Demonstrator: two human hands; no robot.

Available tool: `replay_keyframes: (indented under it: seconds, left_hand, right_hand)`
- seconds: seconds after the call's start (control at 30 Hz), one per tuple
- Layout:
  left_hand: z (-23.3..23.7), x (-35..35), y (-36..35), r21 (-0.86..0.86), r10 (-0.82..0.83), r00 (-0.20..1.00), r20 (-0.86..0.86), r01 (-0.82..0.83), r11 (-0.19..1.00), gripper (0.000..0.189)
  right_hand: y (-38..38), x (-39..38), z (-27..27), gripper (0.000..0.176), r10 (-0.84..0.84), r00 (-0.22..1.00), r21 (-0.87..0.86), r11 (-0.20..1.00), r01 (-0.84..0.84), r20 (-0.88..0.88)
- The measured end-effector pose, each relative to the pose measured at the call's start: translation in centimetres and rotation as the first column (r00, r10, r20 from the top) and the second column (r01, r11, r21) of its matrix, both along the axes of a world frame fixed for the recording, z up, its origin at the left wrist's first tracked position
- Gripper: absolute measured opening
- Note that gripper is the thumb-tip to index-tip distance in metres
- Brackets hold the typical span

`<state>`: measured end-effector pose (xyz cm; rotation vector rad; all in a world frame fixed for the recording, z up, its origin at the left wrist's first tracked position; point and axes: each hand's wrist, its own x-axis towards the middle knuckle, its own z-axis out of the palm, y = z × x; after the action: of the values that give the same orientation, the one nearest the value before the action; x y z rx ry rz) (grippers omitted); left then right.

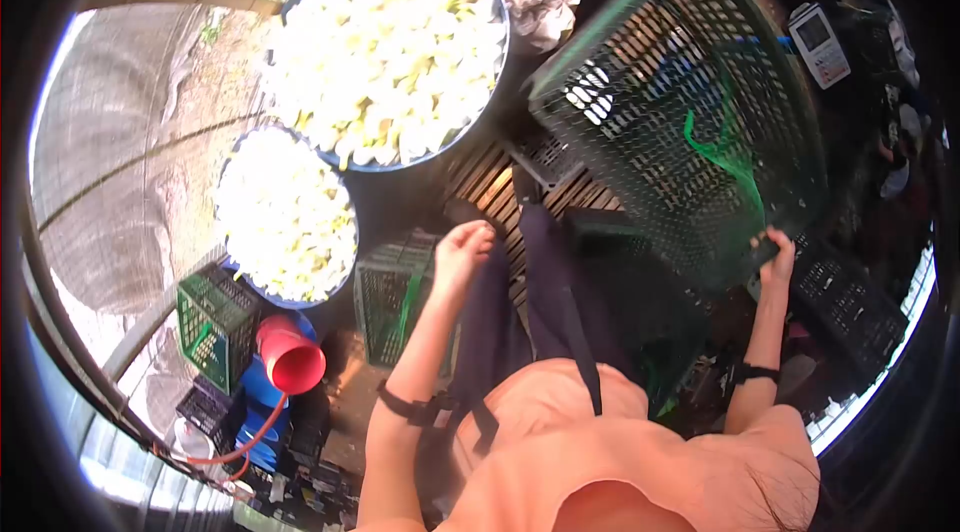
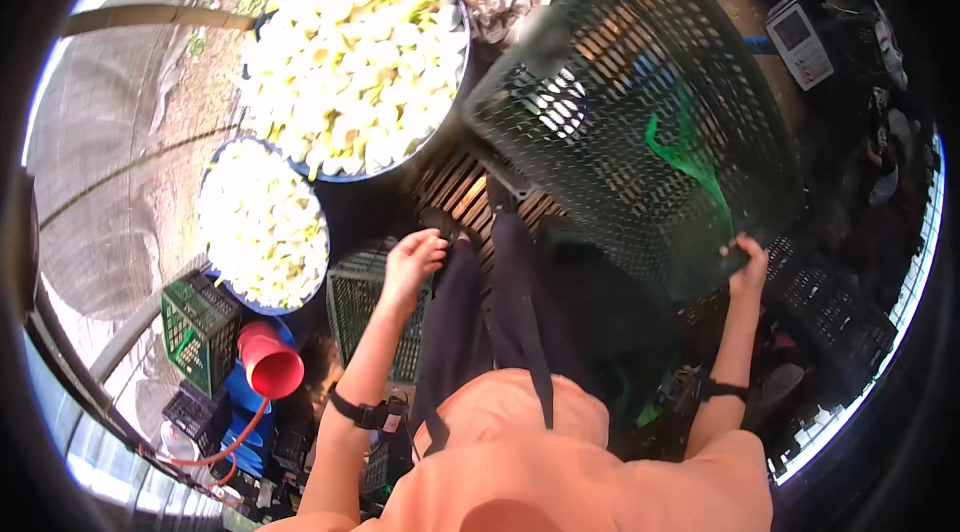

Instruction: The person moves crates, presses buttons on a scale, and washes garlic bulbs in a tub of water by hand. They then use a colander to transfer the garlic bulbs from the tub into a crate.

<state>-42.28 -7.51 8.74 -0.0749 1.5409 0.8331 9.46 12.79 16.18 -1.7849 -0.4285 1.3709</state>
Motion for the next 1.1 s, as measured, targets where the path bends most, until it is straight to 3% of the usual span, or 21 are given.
replay_keyframes:
  seconds: [0.07,0.2,0.3,0.37,0.5,0.57,0.63,0.7,0.77,0.8,0.83,0.9,0.93,0.97,1.03,1.1]
  left_hand:
    - [-7.2,3.2,1.3,-0.085,-0.14,0.99,0.002,0.14,0.986,0.034]
    - [-18.4,6.7,6.7,-0.11,-0.225,0.974,0.021,0.226,0.968,0.044]
    - [-29.4,9.1,10.1,-0.04,-0.326,0.925,-0.196,0.325,0.945,0.055]
    - [-34.2,10.4,12.8,-0.14,-0.419,0.866,-0.274,0.395,0.908,0.067]
    - [-43.7,14.0,16.1,-0.238,-0.479,0.818,-0.318,0.42,0.876,0.079]
    - [-49.3,16.2,16.7,-0.259,-0.435,0.828,-0.355,0.36,0.896,0.089]
    - [-53.9,17.9,17.5,-0.269,-0.401,0.873,-0.276,0.33,0.905,0.093]
    - [-55.0,19.2,19.0,-0.204,0.05,0.992,-0.116,-0.074,0.976,0.081]
    - [-55.2,19.0,20.1,-0.219,0.112,0.991,0.068,-0.094,0.971,0.063]
    - [-57.4,19.5,19.6,-0.249,0.117,0.993,0.03,-0.106,0.963,0.045]
    - [-56.2,19.4,19.8,-0.187,0.075,0.997,0.022,-0.07,0.98,0.037]
    - [-52.6,19.1,20.1,-0.001,0.027,0.986,-0.163,-0.028,1.0,0.024]
    - [-50.5,18.7,20.1,-0.107,0.075,0.996,-0.041,-0.079,0.991,0.019]
    - [-47.3,17.6,20.2,-0.257,0.182,0.948,0.262,-0.113,0.96,0.016]
    - [-45.1,15.7,18.6,-0.285,0.288,0.674,0.68,-0.119,0.951,0.017]
    - [-43.8,13.5,16.9,-0.302,0.27,0.478,0.836,-0.012,0.953,0.024]
  right_hand:
    - [-1.8,4.7,-2.1,0.004,-0.117,0.993,-0.047,0.992,0.118,0.033]
    - [-6.2,8.9,-5.1,0.006,-0.258,0.961,-0.047,0.963,0.264,0.098]
    - [-8.7,9.5,-7.0,0.007,-0.298,0.943,-0.072,0.948,0.311,0.145]
    - [-9.8,8.8,-8.0,0.006,-0.345,0.913,-0.078,0.926,0.368,0.217]
    - [-12.0,9.1,-9.5,0.007,-0.353,0.87,-0.092,0.909,0.405,0.345]
    - [-12.3,8.8,-9.8,0.008,-0.287,0.9,-0.102,0.936,0.336,0.327]
    - [-11.7,7.0,-9.7,0.009,-0.314,0.868,-0.111,0.918,0.381,0.384]
    - [-11.8,6.7,-9.9,0.012,-0.355,0.849,-0.123,0.894,0.43,0.391]
    - [-11.5,6.5,-10.2,0.014,-0.313,0.874,-0.144,0.91,0.388,0.372]
    - [-11.7,6.3,-10.0,0.016,-0.283,0.895,-0.155,0.923,0.352,0.345]
    - [-11.9,5.8,-9.8,0.016,-0.282,0.891,-0.17,0.918,0.359,0.356]
    - [-11.3,5.2,-9.7,0.016,-0.288,0.872,-0.156,0.915,0.373,0.396]
    - [-11.2,5.3,-9.3,0.016,-0.293,0.873,-0.149,0.915,0.374,0.39]
    - [-11.2,5.3,-8.7,0.015,-0.269,0.87,-0.159,0.919,0.36,0.412]
    - [-11.1,5.4,-7.5,0.014,-0.253,0.871,-0.158,0.925,0.345,0.422]
    - [-11.0,6.3,-6.1,0.012,-0.306,0.858,-0.152,0.906,0.396,0.413]
